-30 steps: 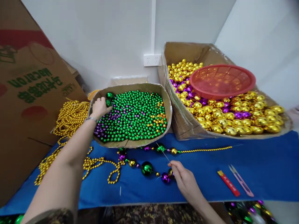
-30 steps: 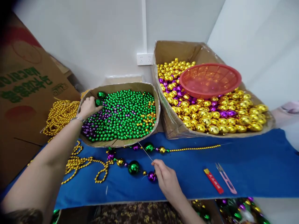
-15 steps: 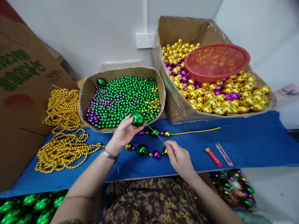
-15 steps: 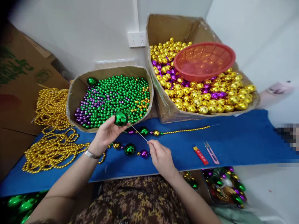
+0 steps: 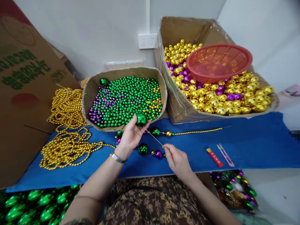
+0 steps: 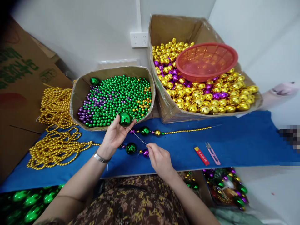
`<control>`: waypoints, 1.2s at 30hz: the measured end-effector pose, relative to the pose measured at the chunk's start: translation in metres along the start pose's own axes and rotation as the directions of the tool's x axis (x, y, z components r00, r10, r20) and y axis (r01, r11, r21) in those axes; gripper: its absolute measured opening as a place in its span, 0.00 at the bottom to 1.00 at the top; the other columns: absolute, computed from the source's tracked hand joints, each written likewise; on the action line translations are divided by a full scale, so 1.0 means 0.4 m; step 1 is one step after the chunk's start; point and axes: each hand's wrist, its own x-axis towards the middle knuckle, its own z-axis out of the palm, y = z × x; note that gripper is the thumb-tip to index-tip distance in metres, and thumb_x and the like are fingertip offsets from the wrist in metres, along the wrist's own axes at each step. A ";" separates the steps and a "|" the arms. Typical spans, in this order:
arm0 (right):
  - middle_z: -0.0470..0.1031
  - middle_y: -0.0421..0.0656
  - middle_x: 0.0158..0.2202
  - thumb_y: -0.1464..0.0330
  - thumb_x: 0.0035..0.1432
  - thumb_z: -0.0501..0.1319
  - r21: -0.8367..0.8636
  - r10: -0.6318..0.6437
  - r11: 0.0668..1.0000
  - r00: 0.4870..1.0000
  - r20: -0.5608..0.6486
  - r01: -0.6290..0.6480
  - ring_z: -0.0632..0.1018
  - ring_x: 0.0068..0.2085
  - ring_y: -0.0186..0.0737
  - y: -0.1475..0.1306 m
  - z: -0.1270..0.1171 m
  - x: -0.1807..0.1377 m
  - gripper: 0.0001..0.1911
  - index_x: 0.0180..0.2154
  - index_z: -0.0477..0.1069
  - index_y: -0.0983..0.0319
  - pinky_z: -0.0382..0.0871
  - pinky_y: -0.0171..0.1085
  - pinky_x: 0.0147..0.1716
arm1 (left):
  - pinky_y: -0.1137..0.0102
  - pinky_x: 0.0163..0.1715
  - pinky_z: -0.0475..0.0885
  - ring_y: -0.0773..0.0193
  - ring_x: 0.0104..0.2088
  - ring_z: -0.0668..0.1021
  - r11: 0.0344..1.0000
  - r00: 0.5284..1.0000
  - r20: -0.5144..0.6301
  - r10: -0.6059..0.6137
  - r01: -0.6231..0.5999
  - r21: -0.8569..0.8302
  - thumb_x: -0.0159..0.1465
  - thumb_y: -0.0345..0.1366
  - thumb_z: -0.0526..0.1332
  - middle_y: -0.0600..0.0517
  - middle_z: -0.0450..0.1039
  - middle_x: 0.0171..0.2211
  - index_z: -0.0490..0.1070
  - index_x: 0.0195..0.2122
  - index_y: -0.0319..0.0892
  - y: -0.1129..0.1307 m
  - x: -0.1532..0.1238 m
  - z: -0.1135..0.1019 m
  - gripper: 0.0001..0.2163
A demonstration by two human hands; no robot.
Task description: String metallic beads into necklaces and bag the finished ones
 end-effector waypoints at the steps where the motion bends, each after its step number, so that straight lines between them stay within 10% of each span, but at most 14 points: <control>1: 0.80 0.45 0.36 0.66 0.69 0.48 -0.010 -0.004 1.000 1.000 -0.001 0.004 0.81 0.35 0.39 0.000 0.000 0.000 0.12 0.43 0.69 0.59 0.73 0.37 0.38 | 0.62 0.48 0.76 0.54 0.50 0.76 1.000 1.000 0.007 0.012 -0.012 0.000 0.59 0.43 0.66 0.48 0.73 0.49 0.72 0.41 0.42 -0.001 -0.003 0.003 0.13; 16: 0.80 0.44 0.34 0.71 0.68 0.50 -0.144 -0.129 0.983 0.987 -0.095 0.115 0.80 0.32 0.36 0.005 0.016 -0.003 0.10 0.43 0.70 0.62 0.72 0.32 0.34 | 0.58 0.52 0.72 0.58 0.49 0.75 0.993 0.993 -0.020 0.113 -0.114 -0.031 0.57 0.41 0.68 0.50 0.73 0.44 0.71 0.33 0.40 -0.030 -0.021 0.013 0.11; 36: 0.77 0.42 0.29 0.71 0.67 0.50 -0.089 -0.090 0.993 0.983 -0.159 0.076 0.78 0.27 0.35 0.007 0.014 0.016 0.08 0.40 0.68 0.62 0.70 0.32 0.31 | 0.66 0.46 0.72 0.58 0.50 0.74 0.877 0.933 0.346 0.096 -0.244 0.415 0.56 0.40 0.68 0.46 0.70 0.51 0.68 0.50 0.45 -0.075 -0.068 -0.035 0.20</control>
